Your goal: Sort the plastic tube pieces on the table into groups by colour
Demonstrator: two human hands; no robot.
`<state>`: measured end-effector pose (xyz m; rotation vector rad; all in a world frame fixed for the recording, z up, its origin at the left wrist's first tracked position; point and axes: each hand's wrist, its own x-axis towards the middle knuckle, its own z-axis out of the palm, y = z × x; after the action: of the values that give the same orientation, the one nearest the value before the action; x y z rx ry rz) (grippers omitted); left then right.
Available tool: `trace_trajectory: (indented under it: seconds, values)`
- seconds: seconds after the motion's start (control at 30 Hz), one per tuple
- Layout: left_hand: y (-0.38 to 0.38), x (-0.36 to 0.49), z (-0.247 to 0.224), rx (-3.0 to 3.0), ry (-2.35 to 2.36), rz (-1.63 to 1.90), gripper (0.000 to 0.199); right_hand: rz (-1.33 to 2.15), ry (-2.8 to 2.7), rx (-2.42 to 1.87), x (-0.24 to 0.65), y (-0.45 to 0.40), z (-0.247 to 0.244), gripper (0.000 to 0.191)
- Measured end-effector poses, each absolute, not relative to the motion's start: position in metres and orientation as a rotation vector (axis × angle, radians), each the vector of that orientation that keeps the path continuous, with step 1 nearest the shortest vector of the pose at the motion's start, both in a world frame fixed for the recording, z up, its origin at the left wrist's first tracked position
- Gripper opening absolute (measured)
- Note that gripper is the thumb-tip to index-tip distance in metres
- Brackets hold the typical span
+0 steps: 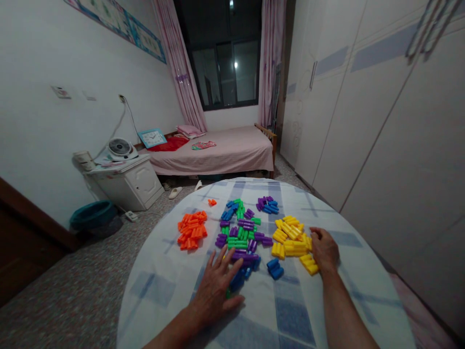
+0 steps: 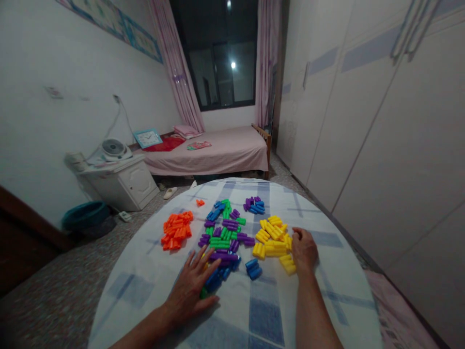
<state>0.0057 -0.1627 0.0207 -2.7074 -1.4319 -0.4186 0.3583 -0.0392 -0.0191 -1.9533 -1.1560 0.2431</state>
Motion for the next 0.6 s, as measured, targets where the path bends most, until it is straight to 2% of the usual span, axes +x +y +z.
trace_trajectory:
  seconds: [0.07,0.17,0.33,0.47,0.6]
  values:
    - [-0.173,-0.006,0.009,-2.690,-1.579,-0.400,0.092,0.240,-1.149,-1.973,0.358,-0.039,-0.018,0.032]
    - [-0.173,-0.010,-0.006,-2.620,-1.784,-0.449,0.093,0.233,-1.153,-1.990,0.357,-0.039,-0.016,0.032]
    - [-0.138,0.007,-0.014,-2.544,-1.842,-0.618,0.083,0.256,-1.178,-1.983,0.357,-0.042,-0.012,0.033]
    - [-0.113,0.016,-0.002,-2.563,-1.735,-0.722,0.079,0.266,-1.181,-1.981,0.356,-0.044,-0.011,0.034]
    - [-0.075,0.013,0.028,-2.537,-1.600,-0.836,0.058,0.253,-1.181,-2.001,0.355,-0.044,-0.010,0.033]
